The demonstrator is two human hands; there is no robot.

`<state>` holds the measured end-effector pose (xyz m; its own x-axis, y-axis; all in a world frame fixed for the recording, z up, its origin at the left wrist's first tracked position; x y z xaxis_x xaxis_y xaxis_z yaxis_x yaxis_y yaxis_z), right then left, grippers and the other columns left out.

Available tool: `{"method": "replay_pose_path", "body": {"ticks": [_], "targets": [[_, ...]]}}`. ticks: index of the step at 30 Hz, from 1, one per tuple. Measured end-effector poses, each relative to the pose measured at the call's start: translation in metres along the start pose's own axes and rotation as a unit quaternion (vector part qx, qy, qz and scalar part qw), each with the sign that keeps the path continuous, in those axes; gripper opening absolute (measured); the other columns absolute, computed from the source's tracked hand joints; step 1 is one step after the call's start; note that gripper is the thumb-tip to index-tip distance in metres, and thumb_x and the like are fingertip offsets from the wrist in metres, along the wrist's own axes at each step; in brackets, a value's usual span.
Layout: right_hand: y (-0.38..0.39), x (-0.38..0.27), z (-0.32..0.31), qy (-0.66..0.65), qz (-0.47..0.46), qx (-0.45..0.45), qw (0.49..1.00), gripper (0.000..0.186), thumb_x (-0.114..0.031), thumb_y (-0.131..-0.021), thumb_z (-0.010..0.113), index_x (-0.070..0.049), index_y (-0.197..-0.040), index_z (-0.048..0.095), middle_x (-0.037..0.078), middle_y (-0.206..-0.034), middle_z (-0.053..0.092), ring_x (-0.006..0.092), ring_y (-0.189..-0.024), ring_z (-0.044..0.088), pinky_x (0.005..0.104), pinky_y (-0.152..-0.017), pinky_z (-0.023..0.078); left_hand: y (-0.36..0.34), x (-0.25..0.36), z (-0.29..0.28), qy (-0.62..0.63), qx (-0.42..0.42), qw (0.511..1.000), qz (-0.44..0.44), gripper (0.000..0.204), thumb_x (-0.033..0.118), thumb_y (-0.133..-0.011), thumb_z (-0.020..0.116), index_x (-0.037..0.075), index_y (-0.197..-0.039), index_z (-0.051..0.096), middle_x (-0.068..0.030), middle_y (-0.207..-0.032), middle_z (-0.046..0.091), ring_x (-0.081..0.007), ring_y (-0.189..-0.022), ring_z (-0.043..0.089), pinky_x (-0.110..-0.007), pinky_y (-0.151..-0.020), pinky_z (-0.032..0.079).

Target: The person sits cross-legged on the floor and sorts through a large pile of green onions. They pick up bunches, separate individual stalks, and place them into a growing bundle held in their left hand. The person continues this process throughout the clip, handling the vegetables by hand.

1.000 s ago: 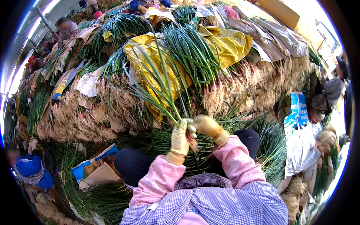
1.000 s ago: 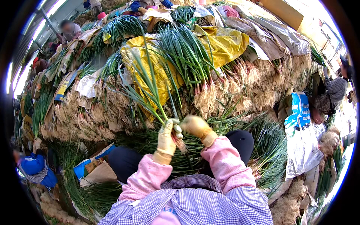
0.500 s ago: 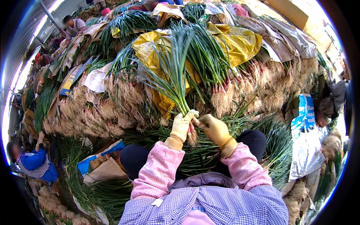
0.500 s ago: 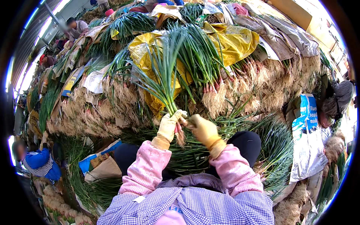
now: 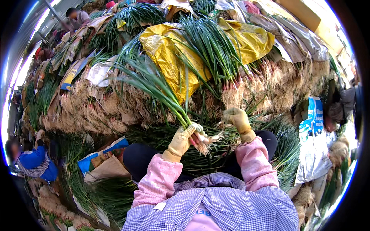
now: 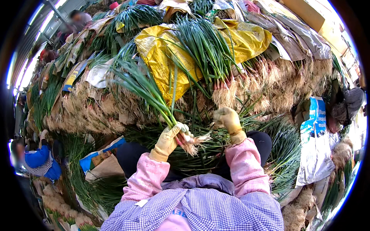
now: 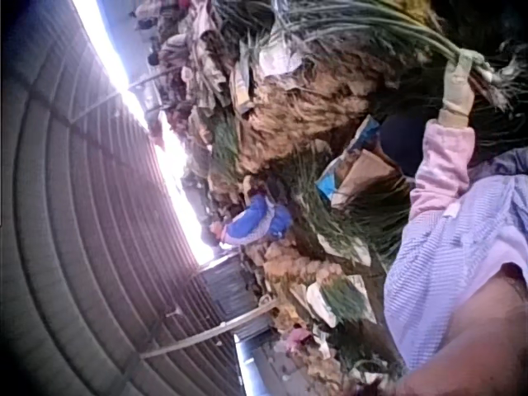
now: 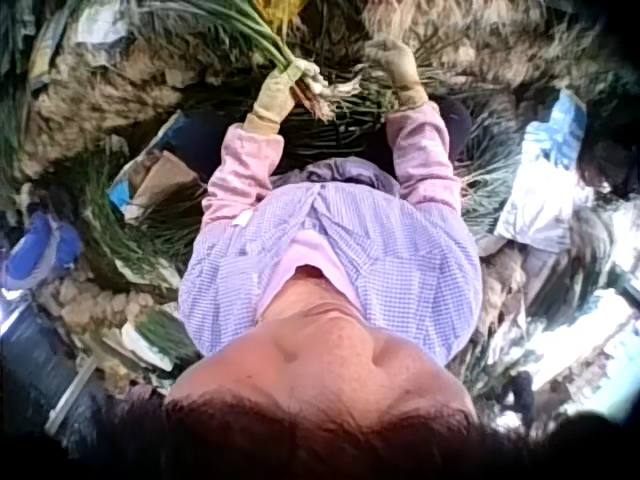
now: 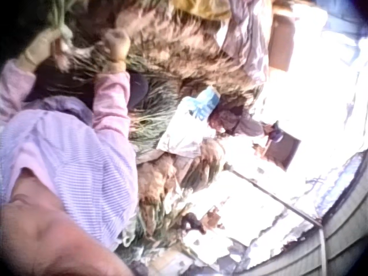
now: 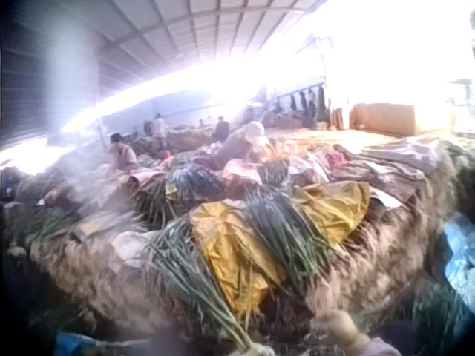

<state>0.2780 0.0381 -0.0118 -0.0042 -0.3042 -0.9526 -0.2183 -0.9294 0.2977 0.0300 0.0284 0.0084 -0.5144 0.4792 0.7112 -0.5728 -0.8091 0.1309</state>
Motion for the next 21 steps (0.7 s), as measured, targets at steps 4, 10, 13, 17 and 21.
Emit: {"method": "replay_pose_path", "body": {"ticks": [4,10,13,17,21], "targets": [[-0.034,-0.004,-0.038,-0.329,-0.107,0.079,0.935,0.014,-0.004,-0.085,0.057,0.0,-0.098,0.061,0.005,-0.078,0.062,0.0109,-0.066,0.057,0.0227,-0.062,0.051,0.018,-0.003,-0.005,0.058,0.001,0.998,-0.014,0.017,0.02,-0.094,0.051,0.004,-0.091,0.057,-0.0092,-0.09,0.058,-0.0219,-0.071,0.06,-0.046,-0.084,0.05],[0.004,-0.028,0.034,-0.129,0.025,-0.153,0.979,0.031,-0.03,-0.095,0.048,-0.004,-0.109,0.058,0.001,-0.078,0.061,0.0084,-0.062,0.053,0.0201,-0.057,0.046,0.006,-0.028,-0.002,0.047,-0.015,0.996,-0.079,0.022,0.021,-0.094,0.049,0.001,-0.091,0.058,-0.0088,-0.087,0.06,-0.0172,-0.065,0.059,-0.039,-0.079,0.052],[-0.009,0.017,0.105,-0.299,0.083,-0.187,0.932,0.025,-0.027,-0.096,0.046,-0.006,-0.103,0.06,-0.003,-0.075,0.061,0.0058,-0.058,0.051,0.0177,-0.05,0.04,0.0,-0.039,0.011,0.003,0.035,0.996,-0.085,0.022,0.021,-0.095,0.049,0.002,-0.092,0.058,-0.0093,-0.086,0.062,-0.0163,-0.064,0.059,-0.034,-0.072,0.052],[-0.01,0.011,0.103,0.329,-0.15,0.075,0.929,0.019,-0.018,-0.087,0.051,-0.004,-0.096,0.062,0.015,-0.084,0.066,0.032,-0.076,0.063,0.0398,-0.068,0.05,-0.005,-0.027,0.008,-0.123,0.097,0.988,0.004,0.021,0.022,-0.094,0.051,0.003,-0.088,0.058,-0.0075,-0.073,0.063,-0.0145,-0.064,0.06,-0.026,-0.062,0.051],[-0.004,0.056,0.081,0.517,-0.029,-0.218,0.827,0.031,-0.023,-0.081,0.054,-0.006,-0.106,0.061,0.019,-0.105,0.063,0.034,-0.098,0.06,0.0415,-0.09,0.045,-0.015,-0.014,0.012,-0.088,0.114,0.989,0.026,0.022,0.025,-0.093,0.053,0.004,-0.088,0.059,-0.0075,-0.074,0.063,-0.015,-0.062,0.061,-0.028,-0.061,0.052]]}}
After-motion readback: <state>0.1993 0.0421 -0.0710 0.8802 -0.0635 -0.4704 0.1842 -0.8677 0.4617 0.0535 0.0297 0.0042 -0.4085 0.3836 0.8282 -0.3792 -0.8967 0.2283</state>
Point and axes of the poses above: each hand's wrist, its own y-axis away from the middle knuckle, its own z-axis out of the palm, x = y × z, the point moved 3 cm from there along -y, towards the middle knuckle
